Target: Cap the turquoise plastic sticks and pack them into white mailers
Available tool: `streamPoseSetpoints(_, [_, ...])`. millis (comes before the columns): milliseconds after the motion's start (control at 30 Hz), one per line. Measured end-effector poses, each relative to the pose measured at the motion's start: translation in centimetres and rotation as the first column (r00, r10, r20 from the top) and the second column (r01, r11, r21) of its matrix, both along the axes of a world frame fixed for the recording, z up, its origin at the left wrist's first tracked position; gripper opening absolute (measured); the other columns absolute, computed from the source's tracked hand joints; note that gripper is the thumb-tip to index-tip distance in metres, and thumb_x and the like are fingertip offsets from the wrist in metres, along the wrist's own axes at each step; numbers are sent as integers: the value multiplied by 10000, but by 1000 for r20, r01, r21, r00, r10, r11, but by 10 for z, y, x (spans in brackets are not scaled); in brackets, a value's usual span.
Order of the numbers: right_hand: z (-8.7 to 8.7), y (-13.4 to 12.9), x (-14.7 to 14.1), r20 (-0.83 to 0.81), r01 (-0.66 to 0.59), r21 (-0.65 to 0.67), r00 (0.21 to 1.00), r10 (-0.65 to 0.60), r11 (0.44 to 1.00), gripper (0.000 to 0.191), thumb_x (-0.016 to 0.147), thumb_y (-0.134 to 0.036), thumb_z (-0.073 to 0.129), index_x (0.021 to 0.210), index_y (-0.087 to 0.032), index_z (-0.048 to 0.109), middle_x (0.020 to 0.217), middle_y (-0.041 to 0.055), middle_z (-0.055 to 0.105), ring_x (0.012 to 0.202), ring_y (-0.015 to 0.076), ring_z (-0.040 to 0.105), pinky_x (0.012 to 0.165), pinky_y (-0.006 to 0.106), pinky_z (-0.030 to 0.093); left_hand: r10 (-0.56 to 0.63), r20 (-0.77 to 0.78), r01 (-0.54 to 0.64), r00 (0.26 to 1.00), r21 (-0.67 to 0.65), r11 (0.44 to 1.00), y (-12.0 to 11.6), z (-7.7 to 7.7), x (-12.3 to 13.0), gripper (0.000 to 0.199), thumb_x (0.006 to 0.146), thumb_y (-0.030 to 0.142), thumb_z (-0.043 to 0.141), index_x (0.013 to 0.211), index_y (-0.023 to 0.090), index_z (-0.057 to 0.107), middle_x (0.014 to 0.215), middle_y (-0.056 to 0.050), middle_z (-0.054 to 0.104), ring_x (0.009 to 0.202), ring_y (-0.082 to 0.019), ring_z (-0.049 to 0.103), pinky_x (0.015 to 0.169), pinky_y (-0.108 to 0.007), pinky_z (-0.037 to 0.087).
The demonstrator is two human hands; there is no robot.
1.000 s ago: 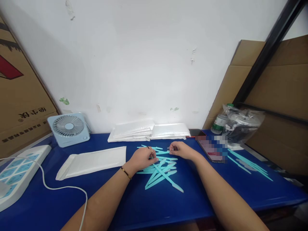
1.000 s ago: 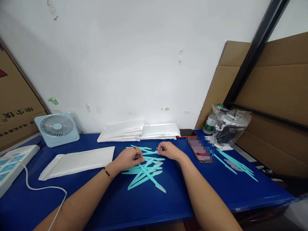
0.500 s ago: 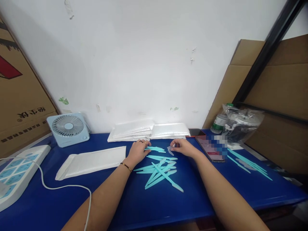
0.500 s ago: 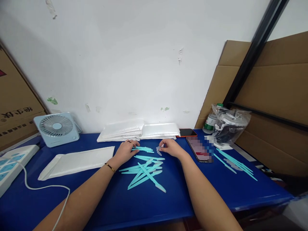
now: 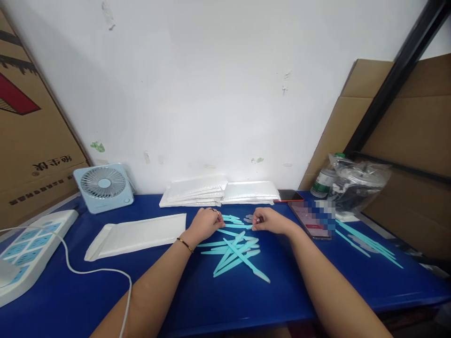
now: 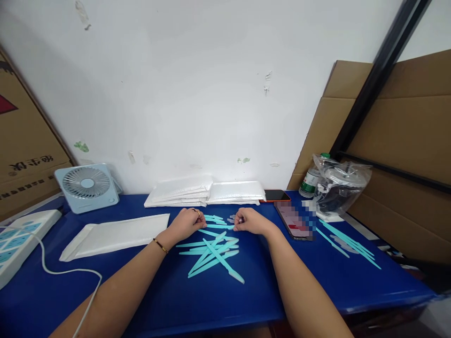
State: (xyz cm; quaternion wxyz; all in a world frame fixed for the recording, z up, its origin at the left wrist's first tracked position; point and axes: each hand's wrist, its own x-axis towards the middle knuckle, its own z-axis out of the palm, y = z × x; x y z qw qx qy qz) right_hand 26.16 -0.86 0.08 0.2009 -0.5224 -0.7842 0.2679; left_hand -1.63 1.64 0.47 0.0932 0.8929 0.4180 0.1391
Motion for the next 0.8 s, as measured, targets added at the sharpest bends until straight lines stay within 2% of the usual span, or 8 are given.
streamPoseSetpoints(167, [0,7,14,4,161,34,987,-161,986,197,647,-342,703,719,-164,659,648,3,575,606,126,499,541,223,365,129,17,-130,991,25,991,10,2,-13,142,770,367,604,782,233,650,817,-1,662,871,-198,573,767,-310,355])
streamPoseSetpoints(233, [3,6,14,2,169,82,986,-170,982,227,641,-363,711,755,-171,672,702,11,585,636,131,500,564,231,377,113,54,-114,992,14,993,8,4,-14,186,748,401,627,854,248,647,874,3,654,906,-195,568,772,-299,364])
streamPoseSetpoints(300, [7,2,9,-12,122,115,993,-122,986,227,667,-370,695,785,-177,678,768,22,595,674,138,507,594,240,391,18,64,-17,998,-9,1000,2,7,-11,223,742,435,630,878,259,648,899,9,645,921,-184,565,777,-284,367])
streamPoseSetpoints(367, [9,-3,-3,-29,23,101,999,-20,995,212,724,-373,653,809,-181,682,805,30,599,694,141,515,616,245,401,-74,53,76,996,-37,996,-6,10,-6,230,764,461,600,846,254,656,881,10,641,902,-174,569,774,-275,366])
streamPoseSetpoints(467, [9,-9,-22,-19,-141,59,990,142,988,225,733,-391,658,844,-197,685,833,27,579,692,132,517,614,237,408,-105,52,108,993,-58,992,-16,13,2,273,806,477,536,803,232,657,826,-2,639,857,-171,571,730,-265,368])
streamPoseSetpoints(567, [5,-9,-33,-11,-228,8,974,228,974,234,705,-398,689,828,-200,675,830,16,550,671,120,515,580,222,405,-129,81,136,988,-82,987,-21,16,5,310,834,477,485,789,222,656,778,0,636,787,-157,566,676,-249,367])
streamPoseSetpoints(667, [7,-9,-32,-52,-252,-24,967,250,967,219,719,-399,678,789,-191,664,811,13,550,685,125,522,591,225,410,-143,116,160,983,-148,976,-25,16,6,374,846,508,437,795,212,659,750,0,632,693,-137,549,616,-236,365])
streamPoseSetpoints(800, [14,-10,-24,-127,-158,42,978,162,987,231,723,-405,675,769,-180,648,788,18,572,705,136,523,617,240,408,-144,123,169,982,-222,960,-25,15,6,403,850,522,410,806,206,656,705,8,623,621,-125,529,561,-223,358])
